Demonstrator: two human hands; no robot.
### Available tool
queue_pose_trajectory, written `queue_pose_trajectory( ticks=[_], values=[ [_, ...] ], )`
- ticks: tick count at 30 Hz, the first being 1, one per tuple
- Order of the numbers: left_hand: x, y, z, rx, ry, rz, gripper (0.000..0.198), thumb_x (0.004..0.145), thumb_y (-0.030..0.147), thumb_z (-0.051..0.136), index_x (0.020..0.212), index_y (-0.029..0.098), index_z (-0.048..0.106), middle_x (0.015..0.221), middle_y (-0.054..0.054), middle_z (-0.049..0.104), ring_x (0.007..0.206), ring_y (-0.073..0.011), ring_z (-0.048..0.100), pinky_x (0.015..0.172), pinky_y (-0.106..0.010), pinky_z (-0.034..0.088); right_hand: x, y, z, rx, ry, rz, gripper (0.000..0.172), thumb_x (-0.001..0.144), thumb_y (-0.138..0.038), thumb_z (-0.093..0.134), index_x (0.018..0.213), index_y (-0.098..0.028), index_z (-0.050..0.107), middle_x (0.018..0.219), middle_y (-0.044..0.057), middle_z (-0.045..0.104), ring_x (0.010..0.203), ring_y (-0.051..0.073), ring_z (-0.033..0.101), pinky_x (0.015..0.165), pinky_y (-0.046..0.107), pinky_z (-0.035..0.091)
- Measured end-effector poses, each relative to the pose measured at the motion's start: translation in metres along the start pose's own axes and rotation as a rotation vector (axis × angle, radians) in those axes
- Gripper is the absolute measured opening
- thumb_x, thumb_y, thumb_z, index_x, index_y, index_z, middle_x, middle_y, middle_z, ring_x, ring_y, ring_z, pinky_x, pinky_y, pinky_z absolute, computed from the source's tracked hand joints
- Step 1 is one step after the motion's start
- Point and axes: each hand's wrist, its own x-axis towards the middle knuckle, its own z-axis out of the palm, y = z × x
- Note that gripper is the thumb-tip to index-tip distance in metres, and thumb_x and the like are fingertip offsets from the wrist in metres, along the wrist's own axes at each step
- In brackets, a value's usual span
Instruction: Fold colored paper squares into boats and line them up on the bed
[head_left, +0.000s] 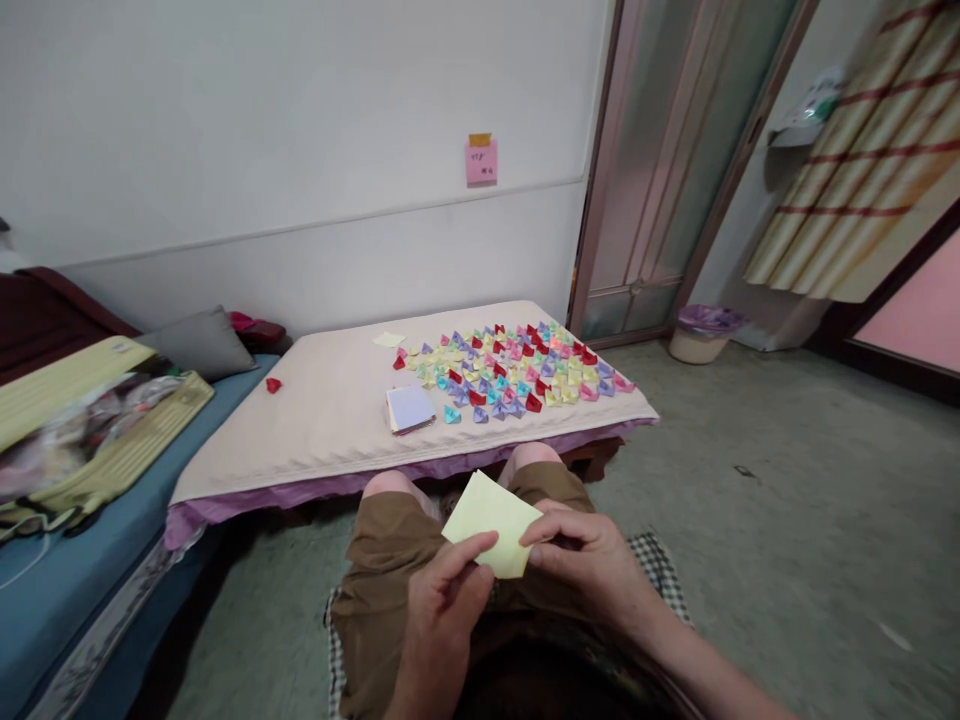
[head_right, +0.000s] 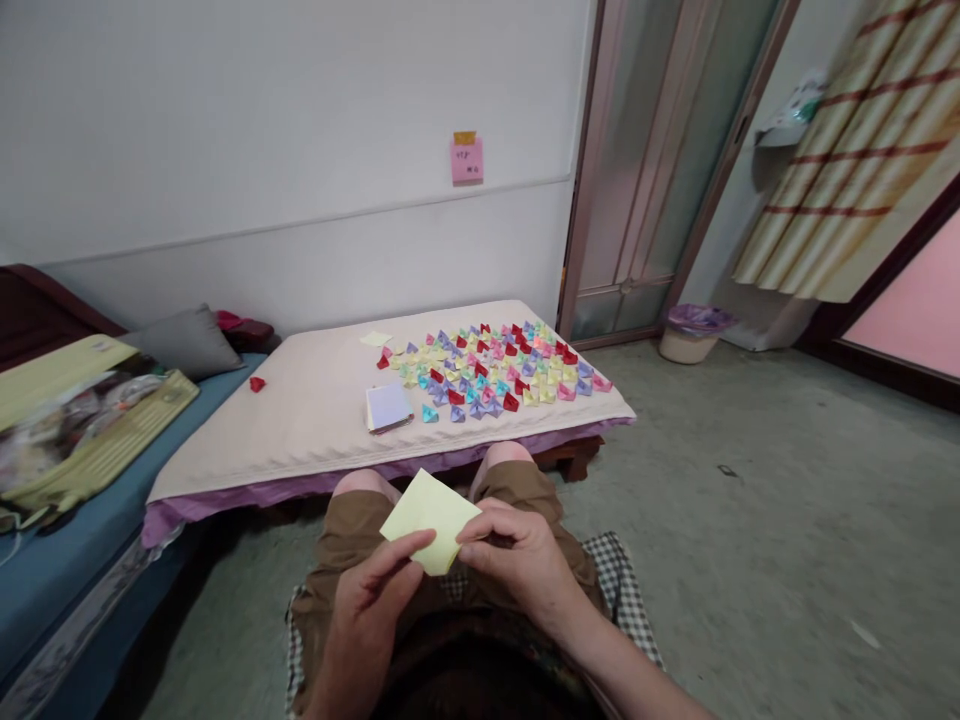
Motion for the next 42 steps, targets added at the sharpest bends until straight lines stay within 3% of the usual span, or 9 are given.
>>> queue_pose_trajectory(
  ticks=[8, 11, 14, 18, 28, 31, 36, 42],
  values=[
    [0.005, -0.011, 0.002, -0.123, 0.084, -0.103, 0.025, 0.071, 0.028, 0.067, 0.092, 0.018, 0.075, 0.070, -0.003, 0.066, 0.064, -0.0142, 0.055, 0.060, -0.023, 0.044, -0.007, -0.013, -0.010, -0.069, -0.184, 0.092, 0.022, 0.070, -0.021, 0.073, 0.092, -0.023, 0.074, 0.091, 0.002, 0.070, 0.082, 0.017, 0.063, 0.074, 0.024, 0.047],
    [0.004, -0.010, 0.008, -0.245, 0.110, -0.134, 0.029, 0.066, 0.026, 0.071, 0.093, 0.017, 0.075, 0.058, 0.001, 0.058, 0.055, -0.0102, 0.048, 0.053, -0.020, 0.040, -0.009, -0.011, -0.003, -0.047, -0.212, 0.102, 0.017, 0.072, -0.024, 0.071, 0.088, -0.022, 0.075, 0.086, 0.002, 0.073, 0.076, 0.016, 0.063, 0.069, 0.023, 0.047],
    [0.003, -0.007, 0.012, -0.340, 0.160, -0.146, 0.034, 0.062, 0.026, 0.073, 0.094, 0.017, 0.074, 0.055, 0.003, 0.054, 0.052, -0.0087, 0.045, 0.051, -0.019, 0.038, -0.009, -0.006, 0.004, -0.049, -0.126, 0.049, 0.009, 0.071, -0.025, 0.071, 0.077, -0.021, 0.076, 0.073, 0.001, 0.072, 0.067, 0.014, 0.061, 0.065, 0.021, 0.046],
    [0.004, -0.005, 0.011, -0.248, 0.166, -0.138, 0.033, 0.063, 0.026, 0.072, 0.095, 0.016, 0.075, 0.055, 0.003, 0.053, 0.052, -0.0087, 0.044, 0.051, -0.019, 0.037, -0.006, -0.004, 0.010, -0.061, -0.025, 0.057, 0.006, 0.068, -0.025, 0.072, 0.069, -0.019, 0.075, 0.065, 0.000, 0.067, 0.062, 0.013, 0.056, 0.060, 0.021, 0.042],
    [0.002, 0.011, 0.011, -0.032, 0.190, -0.142, 0.032, 0.064, 0.026, 0.070, 0.093, 0.014, 0.075, 0.047, 0.004, 0.051, 0.046, -0.0086, 0.041, 0.045, -0.019, 0.036, -0.006, 0.000, 0.030, -0.075, 0.219, 0.181, 0.026, 0.068, -0.036, 0.068, 0.057, -0.015, 0.059, 0.050, -0.005, 0.044, 0.050, 0.009, 0.034, 0.046, 0.021, 0.027],
    [0.000, 0.010, 0.011, -0.062, 0.141, -0.101, 0.030, 0.067, 0.025, 0.068, 0.095, 0.016, 0.073, 0.051, 0.003, 0.055, 0.048, -0.0098, 0.047, 0.047, -0.019, 0.040, -0.007, 0.001, 0.031, -0.098, 0.240, 0.150, 0.026, 0.071, -0.037, 0.067, 0.059, -0.015, 0.057, 0.052, -0.004, 0.046, 0.050, 0.009, 0.035, 0.047, 0.021, 0.028],
    [-0.001, 0.000, 0.015, -0.249, 0.029, 0.022, 0.022, 0.066, 0.020, 0.071, 0.088, 0.019, 0.070, 0.086, -0.005, 0.068, 0.078, -0.0192, 0.064, 0.071, -0.028, 0.052, -0.007, -0.006, 0.029, -0.072, 0.228, 0.130, 0.025, 0.072, -0.038, 0.065, 0.061, -0.016, 0.058, 0.054, -0.003, 0.052, 0.051, 0.010, 0.040, 0.048, 0.022, 0.031],
    [0.001, -0.004, 0.014, -0.004, 0.107, 0.087, 0.008, 0.070, 0.025, 0.069, 0.076, 0.020, 0.072, 0.069, -0.001, 0.063, 0.061, -0.0131, 0.057, 0.056, -0.021, 0.046, -0.005, -0.008, 0.029, -0.063, 0.217, 0.132, 0.026, 0.069, -0.038, 0.067, 0.058, -0.017, 0.057, 0.052, -0.005, 0.043, 0.051, 0.010, 0.034, 0.048, 0.022, 0.028]
  ],
)
